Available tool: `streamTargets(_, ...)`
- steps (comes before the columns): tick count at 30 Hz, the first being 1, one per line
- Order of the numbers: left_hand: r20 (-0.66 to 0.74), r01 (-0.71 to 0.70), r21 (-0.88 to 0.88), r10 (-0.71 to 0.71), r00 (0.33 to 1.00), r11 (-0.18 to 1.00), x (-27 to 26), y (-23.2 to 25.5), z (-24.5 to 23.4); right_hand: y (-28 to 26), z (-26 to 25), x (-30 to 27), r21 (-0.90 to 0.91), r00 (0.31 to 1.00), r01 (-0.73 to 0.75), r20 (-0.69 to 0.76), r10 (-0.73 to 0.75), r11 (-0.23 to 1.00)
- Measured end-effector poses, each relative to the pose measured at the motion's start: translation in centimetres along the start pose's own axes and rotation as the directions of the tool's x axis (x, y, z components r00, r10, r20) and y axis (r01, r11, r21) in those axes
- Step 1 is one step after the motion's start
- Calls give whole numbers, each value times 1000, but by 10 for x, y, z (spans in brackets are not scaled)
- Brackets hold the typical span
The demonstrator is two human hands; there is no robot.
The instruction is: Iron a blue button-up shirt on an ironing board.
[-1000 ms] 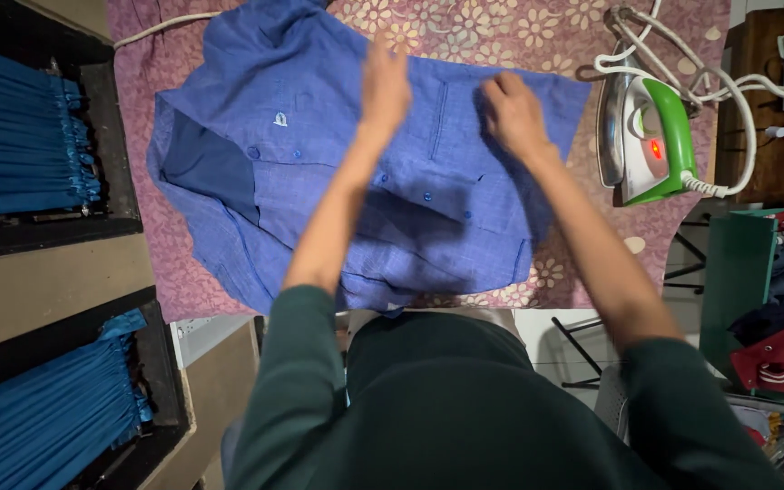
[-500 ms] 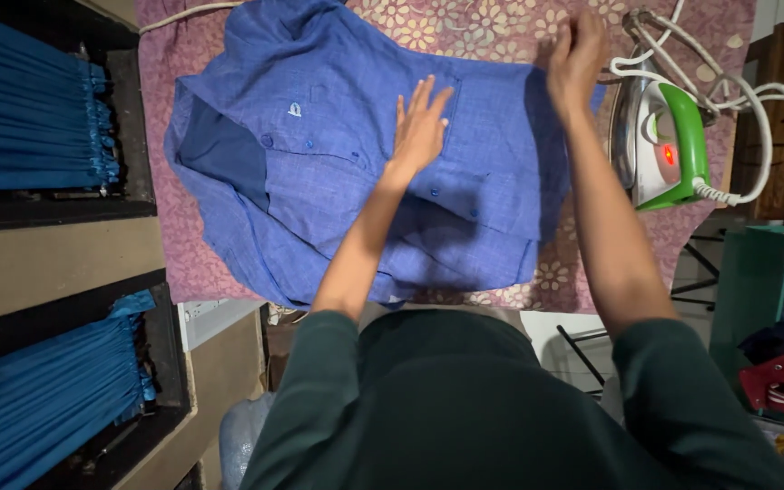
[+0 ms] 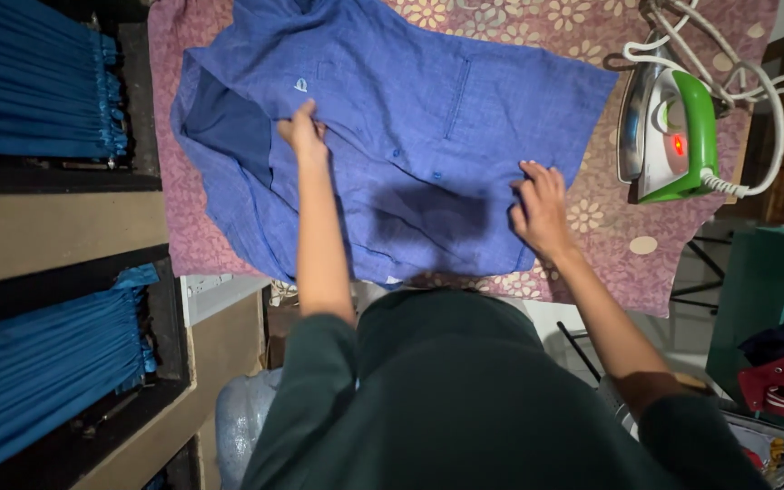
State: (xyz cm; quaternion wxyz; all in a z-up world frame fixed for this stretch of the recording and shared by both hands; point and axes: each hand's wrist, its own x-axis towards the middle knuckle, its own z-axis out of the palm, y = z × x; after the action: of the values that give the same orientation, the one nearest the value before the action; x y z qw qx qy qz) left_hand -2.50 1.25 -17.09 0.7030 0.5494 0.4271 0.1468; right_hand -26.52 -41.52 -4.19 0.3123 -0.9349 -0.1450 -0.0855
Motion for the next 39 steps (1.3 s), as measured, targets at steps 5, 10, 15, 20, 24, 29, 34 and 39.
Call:
streamTargets(5,101,-108,-130,121,987,986,51,41,-14,5,-13,2,-49,993,-73,93,78,996)
streamTargets(10,198,42,-274,14,980,961,49,62,-20,-16,-29,30,-161,856,-212,446,263,964)
streamTargets(15,401,-215,-10,201,894,977,82,79,-2,11,-17,18,-269,949,186,297,-103,945)
streamTargets(20,715,457,-570,138,685,683,83,94,-15,-8,-40,15,-21,907,-371,207,367,928)
streamTargets(24,678,555,-490,-107,727,672,84,61,-39,4,-25,3,-268,957,220,246,-154,938)
streamTargets(29,566,277,-501,69,822,820,91,54,-48,2,-47,54,-78,854,-300,423,304,951)
streamTargets(34,-172,-460,220,499,849,860,66,78,-13,65,-16,106,49,997,-67,-26,69,997)
streamTargets(39,168,-803,548,909,381,236,57,101,40,101,-9,116,-279,962,-274,-88,260,920)
